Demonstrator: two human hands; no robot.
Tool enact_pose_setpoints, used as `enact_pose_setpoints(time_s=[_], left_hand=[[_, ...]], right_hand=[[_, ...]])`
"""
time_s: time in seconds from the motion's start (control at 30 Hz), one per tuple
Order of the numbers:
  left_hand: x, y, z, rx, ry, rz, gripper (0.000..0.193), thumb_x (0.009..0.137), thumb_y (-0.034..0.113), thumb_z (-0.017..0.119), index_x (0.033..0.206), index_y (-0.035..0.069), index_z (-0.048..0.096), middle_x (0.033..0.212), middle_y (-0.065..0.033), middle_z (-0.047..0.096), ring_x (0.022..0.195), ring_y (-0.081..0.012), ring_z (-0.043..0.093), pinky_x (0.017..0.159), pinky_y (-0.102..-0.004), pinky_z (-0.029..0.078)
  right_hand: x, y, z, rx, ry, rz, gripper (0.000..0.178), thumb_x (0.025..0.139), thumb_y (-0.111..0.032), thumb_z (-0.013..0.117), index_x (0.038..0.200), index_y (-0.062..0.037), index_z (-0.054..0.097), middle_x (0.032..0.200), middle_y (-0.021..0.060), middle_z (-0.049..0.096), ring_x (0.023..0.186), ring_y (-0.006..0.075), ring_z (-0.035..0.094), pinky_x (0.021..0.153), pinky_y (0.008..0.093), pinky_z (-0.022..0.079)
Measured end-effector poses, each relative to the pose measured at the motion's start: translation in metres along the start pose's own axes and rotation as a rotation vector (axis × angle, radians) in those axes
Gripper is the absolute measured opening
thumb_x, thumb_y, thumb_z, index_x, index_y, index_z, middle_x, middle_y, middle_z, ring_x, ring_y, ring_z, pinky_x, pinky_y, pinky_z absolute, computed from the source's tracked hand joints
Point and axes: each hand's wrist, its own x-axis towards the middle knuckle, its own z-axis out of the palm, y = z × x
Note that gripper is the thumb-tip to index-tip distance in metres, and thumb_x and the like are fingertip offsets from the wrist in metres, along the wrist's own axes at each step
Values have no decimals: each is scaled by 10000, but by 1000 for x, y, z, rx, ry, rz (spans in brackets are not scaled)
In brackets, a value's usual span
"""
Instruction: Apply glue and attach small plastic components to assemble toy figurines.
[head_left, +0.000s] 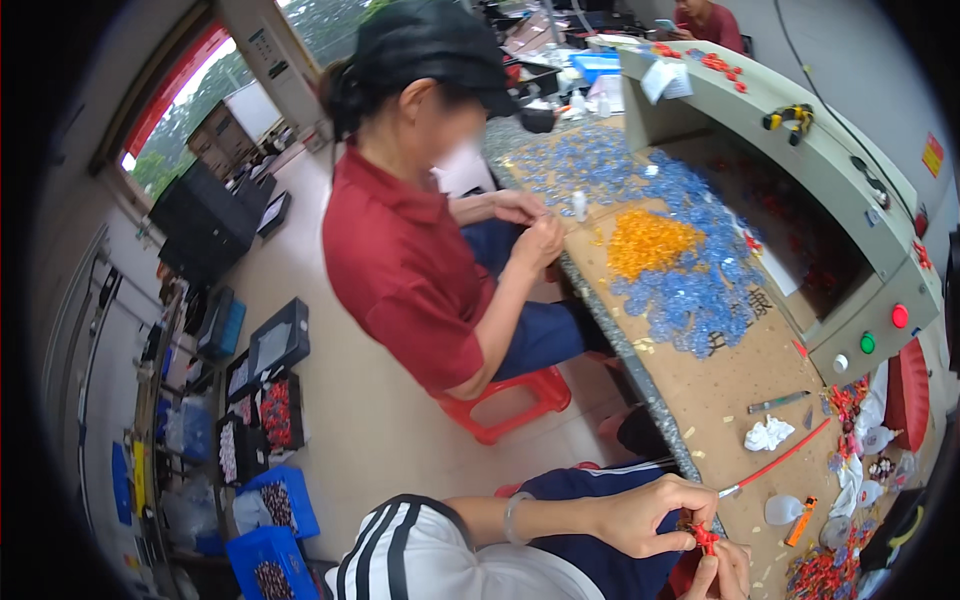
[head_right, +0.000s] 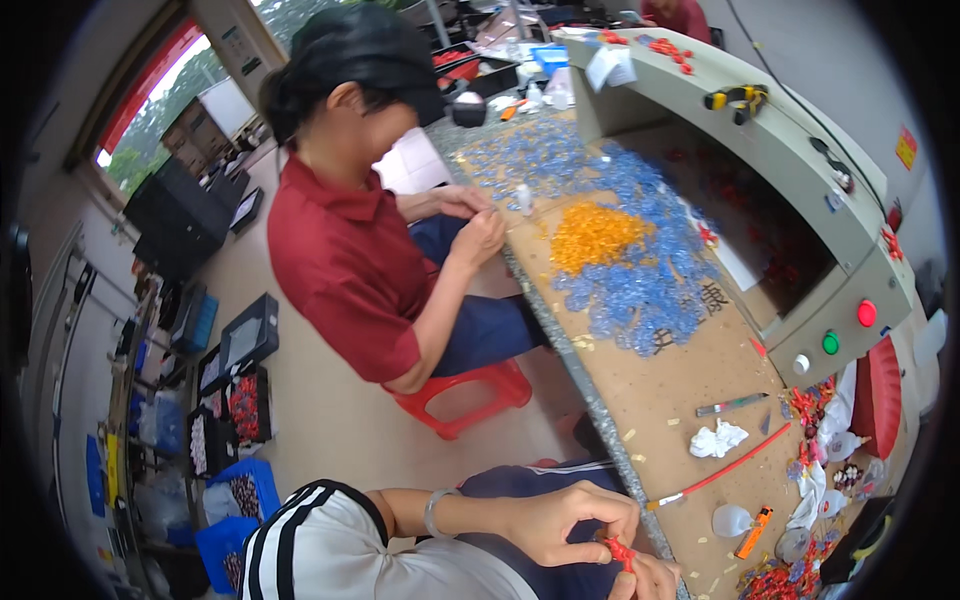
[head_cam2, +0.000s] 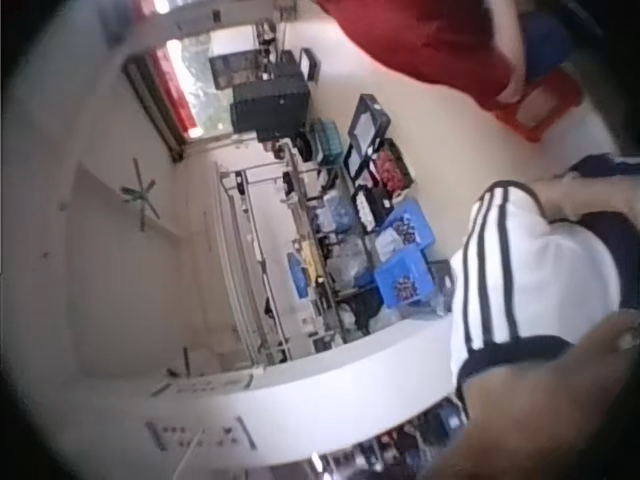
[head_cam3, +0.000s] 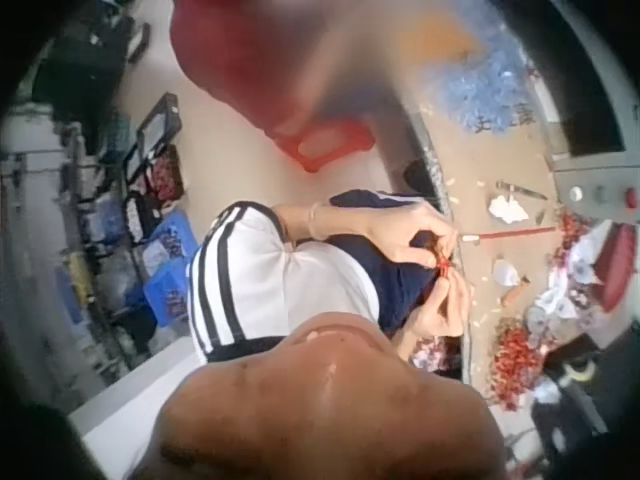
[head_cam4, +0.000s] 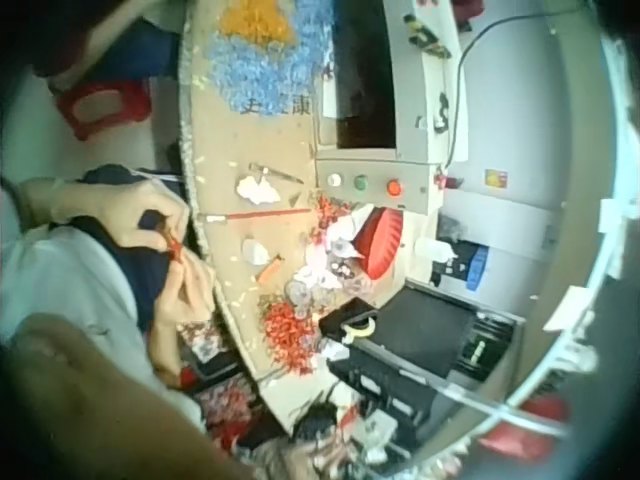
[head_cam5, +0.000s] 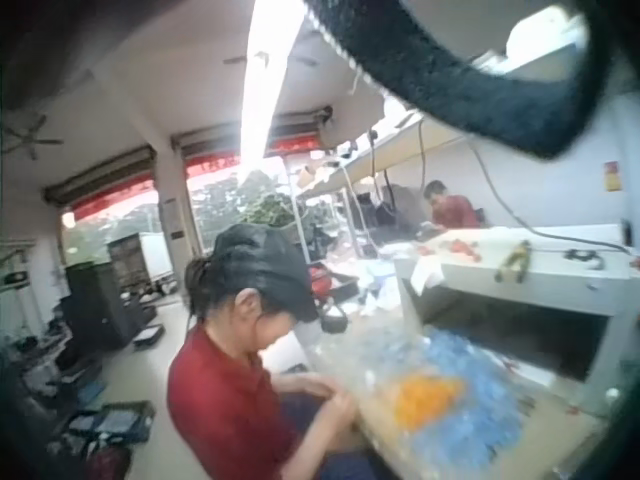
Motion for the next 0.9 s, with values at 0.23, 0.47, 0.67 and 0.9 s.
enact_pose_setpoints(time_s=[0.23, 0.47, 0.67, 0.9], left_hand=[[-27, 7, 12, 27, 60, 81, 156, 702, -8, 623, 747, -10, 474, 736, -110, 522, 667, -241, 534, 605, -331, 434], [-48, 12, 7, 16, 57, 72, 170, 720, -27, 634, 710, 3, 466, 765, -91, 527, 661, -218, 515, 564, -317, 377], [-58, 13, -2, 35, 117, 134, 151, 719, -32, 632, 726, -1, 484, 754, -90, 520, 643, -217, 504, 557, -320, 375], [-73, 5, -4, 78, 220, 80, 133, 697, -16, 626, 763, -11, 510, 722, -100, 517, 636, -233, 515, 568, -333, 391]], right_hand=[[-23, -8, 5, -10, 27, -49, 145, 819, -24, 648, 854, 113, 675, 830, 213, 665, 755, 333, 624, 728, 405, 508], [-37, -9, 15, 36, 5, -78, 152, 832, -21, 639, 850, 127, 668, 821, 220, 659, 725, 330, 614, 688, 395, 504], [-34, -15, 27, 66, -33, -77, 157, 825, -17, 640, 846, 137, 660, 806, 221, 655, 719, 325, 610, 683, 397, 502], [-33, -10, 35, 47, -138, -14, 169, 827, -40, 643, 851, 124, 670, 818, 207, 671, 735, 316, 622, 712, 390, 501]])
